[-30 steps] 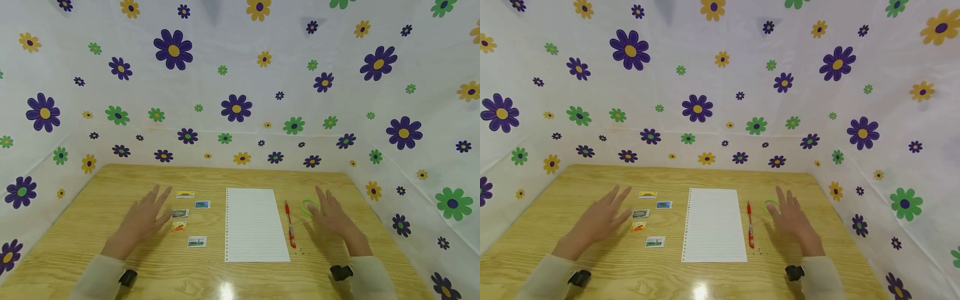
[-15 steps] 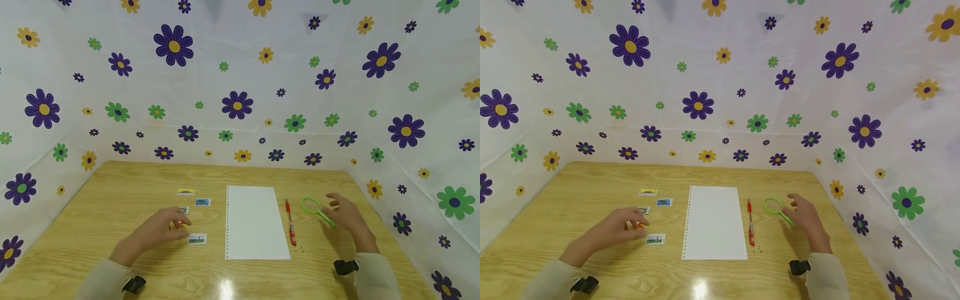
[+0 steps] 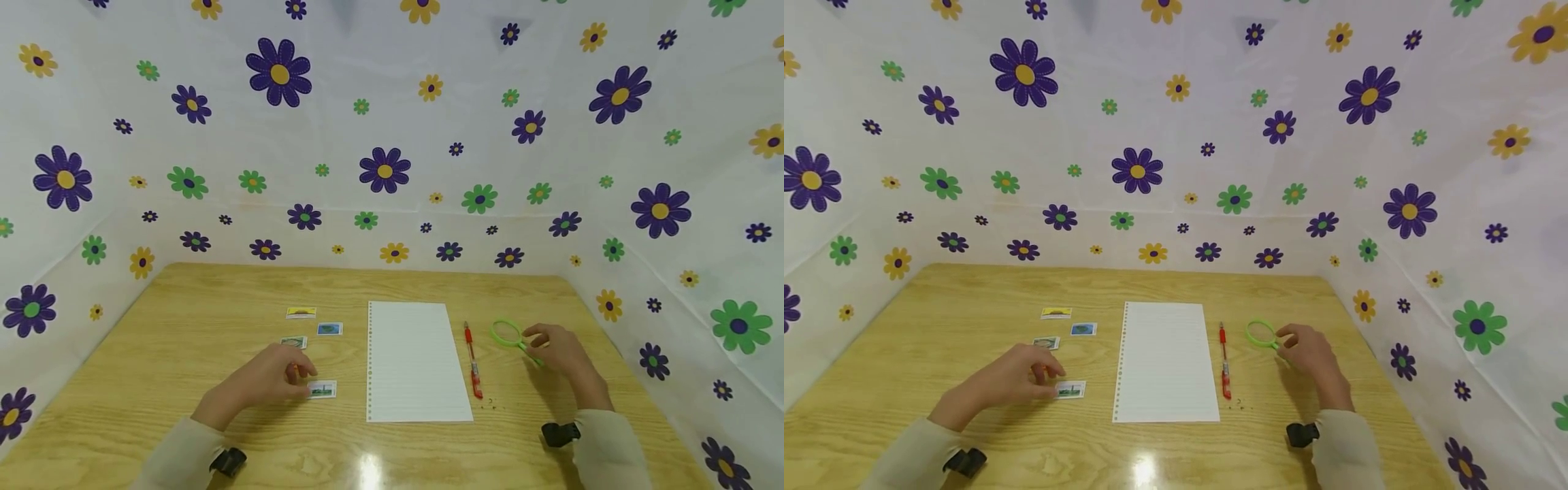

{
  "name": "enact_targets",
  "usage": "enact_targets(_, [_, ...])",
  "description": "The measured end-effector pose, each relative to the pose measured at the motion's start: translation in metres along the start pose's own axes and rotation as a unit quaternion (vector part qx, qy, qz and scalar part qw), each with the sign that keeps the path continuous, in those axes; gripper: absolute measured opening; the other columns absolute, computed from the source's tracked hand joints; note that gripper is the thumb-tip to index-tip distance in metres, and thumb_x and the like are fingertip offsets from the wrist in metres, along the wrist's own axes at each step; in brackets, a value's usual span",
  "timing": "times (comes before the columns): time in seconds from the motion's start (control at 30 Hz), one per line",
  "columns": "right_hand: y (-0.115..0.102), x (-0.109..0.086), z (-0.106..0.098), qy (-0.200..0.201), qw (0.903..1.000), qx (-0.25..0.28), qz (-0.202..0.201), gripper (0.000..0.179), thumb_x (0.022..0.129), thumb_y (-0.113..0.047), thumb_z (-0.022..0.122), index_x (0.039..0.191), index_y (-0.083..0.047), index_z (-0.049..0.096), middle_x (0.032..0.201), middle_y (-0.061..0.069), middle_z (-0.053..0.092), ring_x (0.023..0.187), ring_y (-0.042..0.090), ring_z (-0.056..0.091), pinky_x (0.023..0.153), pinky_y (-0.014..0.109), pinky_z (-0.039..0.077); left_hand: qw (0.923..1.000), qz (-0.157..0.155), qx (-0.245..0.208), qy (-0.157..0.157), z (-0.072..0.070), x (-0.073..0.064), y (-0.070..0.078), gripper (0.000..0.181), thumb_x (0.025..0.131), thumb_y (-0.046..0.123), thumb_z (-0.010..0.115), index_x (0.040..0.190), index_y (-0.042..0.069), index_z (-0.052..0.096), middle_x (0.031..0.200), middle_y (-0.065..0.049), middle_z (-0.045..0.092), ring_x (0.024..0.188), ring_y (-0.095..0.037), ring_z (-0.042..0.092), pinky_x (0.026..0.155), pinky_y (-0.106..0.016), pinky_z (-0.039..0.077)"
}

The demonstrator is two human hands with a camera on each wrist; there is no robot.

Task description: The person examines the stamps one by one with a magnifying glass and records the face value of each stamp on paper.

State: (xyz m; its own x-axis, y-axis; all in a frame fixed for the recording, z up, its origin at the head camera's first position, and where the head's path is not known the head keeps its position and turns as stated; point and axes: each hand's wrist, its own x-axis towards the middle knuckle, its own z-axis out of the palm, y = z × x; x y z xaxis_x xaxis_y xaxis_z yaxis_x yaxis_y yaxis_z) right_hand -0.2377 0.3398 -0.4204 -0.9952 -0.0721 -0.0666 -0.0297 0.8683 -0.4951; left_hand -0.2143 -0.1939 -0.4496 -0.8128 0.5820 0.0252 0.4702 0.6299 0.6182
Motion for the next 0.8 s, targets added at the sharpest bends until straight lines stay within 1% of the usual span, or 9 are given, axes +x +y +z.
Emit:
enact_targets(0.13, [-0.0010,0.0017,0.0029,0.001,1.0000,-0.004,0.000,0.035,0.095,-0.008,0.068,0.128,0.005,0.065,0.110,0.030,0.070,0.095,0.042,0.069,0.076,0.049,0.059,1.0000,-0.002,-0.007,-0.002,-0.0001,0.0001,-0.0023,0.019,0.086,0.017,0.084,0.103,0.012,0.079,0.100,0.001,0.076,0.079,-0.003,0.063,0.070,-0.020,0.055])
enact_targets(0.33, [-0.0006,0.0034,0.0046,-0.005,0.9999,-0.010,-0.003,0.034,0.095,-0.009,0.068,0.126,0.005,0.065,0.104,0.027,0.072,0.089,0.037,0.070,0.074,0.049,0.059,0.9999,-0.005,-0.012,-0.006,0.0001,-0.0005,-0.0029,0.020,0.084,0.018,0.085,0.103,0.013,0.079,0.095,0.004,0.074,0.077,-0.003,0.060,0.068,-0.020,0.053])
enact_targets(0.57, [-0.0016,0.0035,0.0061,-0.004,0.9999,-0.015,-0.005,0.032,0.094,-0.007,0.069,0.124,0.006,0.067,0.100,0.026,0.072,0.084,0.033,0.069,0.069,0.044,0.058,0.9997,0.008,-0.021,-0.008,0.0017,-0.0012,-0.0031,0.022,0.083,0.019,0.087,0.102,0.012,0.080,0.096,0.002,0.075,0.076,-0.004,0.061,0.067,-0.020,0.053])
enact_targets(0.8, [0.0003,0.0035,0.0059,0.001,0.9999,-0.014,-0.007,0.028,0.093,-0.004,0.070,0.119,0.005,0.068,0.100,0.027,0.072,0.084,0.033,0.069,0.066,0.040,0.058,0.9998,0.009,-0.019,-0.006,0.0033,-0.0009,-0.0041,0.017,0.083,0.018,0.087,0.098,0.014,0.081,0.096,0.003,0.075,0.076,-0.002,0.061,0.067,-0.020,0.054])
